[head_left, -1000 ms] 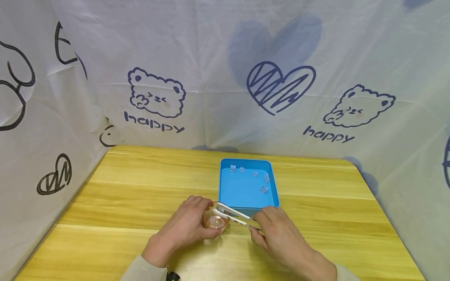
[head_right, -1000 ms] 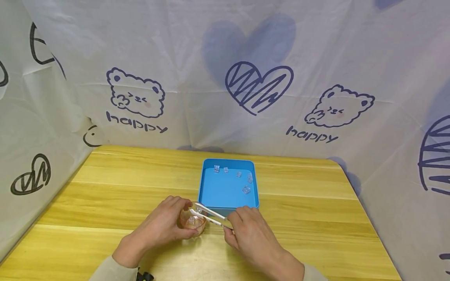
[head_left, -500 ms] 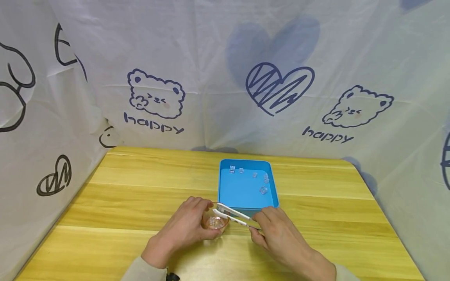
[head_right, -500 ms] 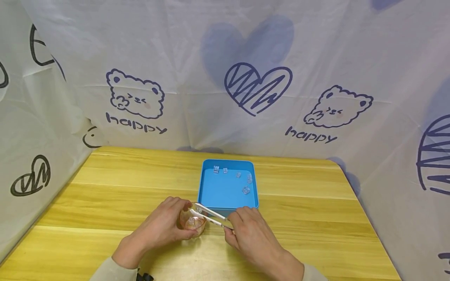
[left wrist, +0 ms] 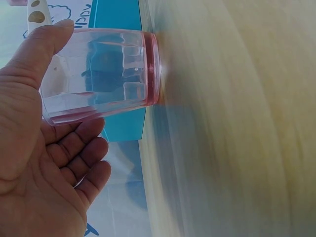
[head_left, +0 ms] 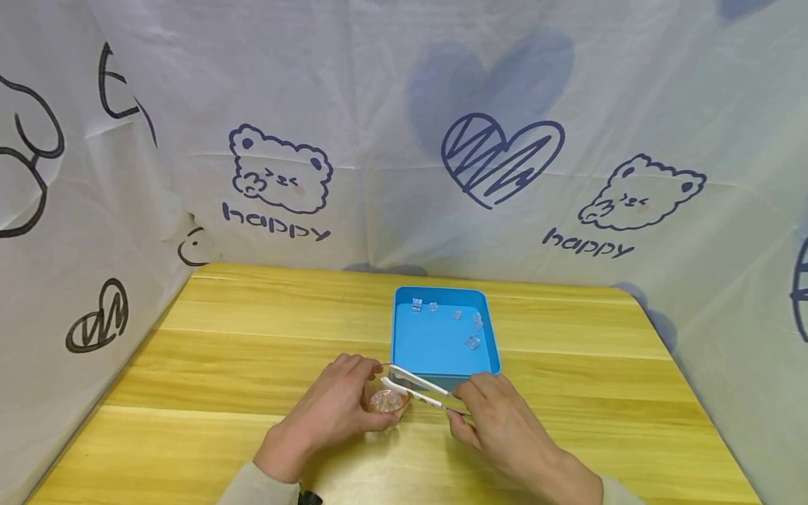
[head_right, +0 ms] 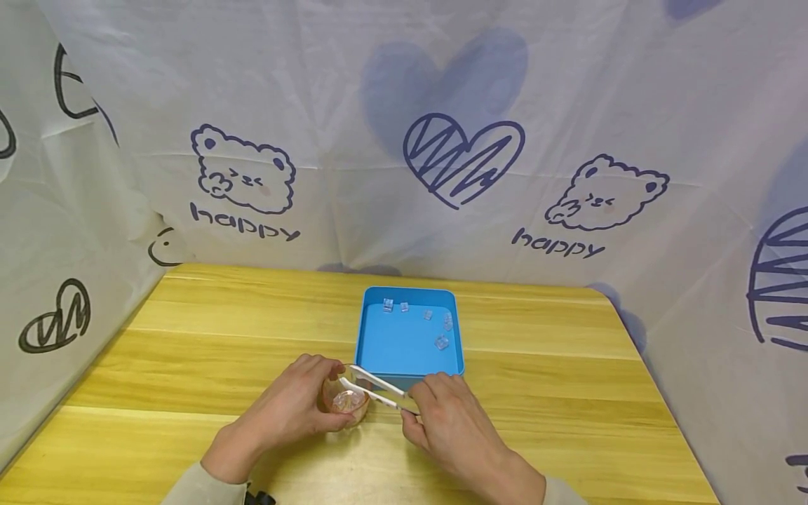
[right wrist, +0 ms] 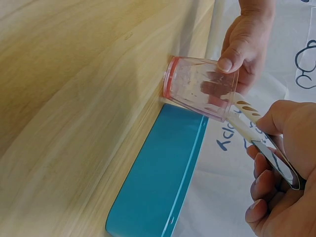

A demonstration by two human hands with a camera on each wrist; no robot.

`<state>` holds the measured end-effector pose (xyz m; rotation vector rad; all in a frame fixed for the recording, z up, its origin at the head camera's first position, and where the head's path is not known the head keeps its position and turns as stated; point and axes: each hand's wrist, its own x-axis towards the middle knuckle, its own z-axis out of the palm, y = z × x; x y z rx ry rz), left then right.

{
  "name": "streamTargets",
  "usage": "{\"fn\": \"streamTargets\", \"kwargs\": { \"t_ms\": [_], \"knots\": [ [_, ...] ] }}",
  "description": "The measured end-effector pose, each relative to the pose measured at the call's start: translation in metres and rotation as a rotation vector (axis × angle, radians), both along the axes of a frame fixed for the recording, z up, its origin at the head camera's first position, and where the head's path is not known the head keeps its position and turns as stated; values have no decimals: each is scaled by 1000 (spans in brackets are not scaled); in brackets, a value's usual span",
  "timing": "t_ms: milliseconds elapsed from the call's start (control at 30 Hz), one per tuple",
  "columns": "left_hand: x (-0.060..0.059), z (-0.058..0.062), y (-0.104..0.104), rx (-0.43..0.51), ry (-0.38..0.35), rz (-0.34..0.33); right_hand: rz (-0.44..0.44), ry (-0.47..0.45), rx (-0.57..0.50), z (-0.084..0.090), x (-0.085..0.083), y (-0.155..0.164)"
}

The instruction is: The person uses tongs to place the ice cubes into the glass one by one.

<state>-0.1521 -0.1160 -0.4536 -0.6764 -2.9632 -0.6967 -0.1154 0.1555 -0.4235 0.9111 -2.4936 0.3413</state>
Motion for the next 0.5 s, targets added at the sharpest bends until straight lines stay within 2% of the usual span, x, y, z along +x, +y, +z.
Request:
{"fn": "streamTargets", "kwargs": {
  "t_ms": [500],
  "knots": [
    [-1, -1, 0, 5, 7, -2, -8, -6, -5, -1, 0, 0]
  ]
}}
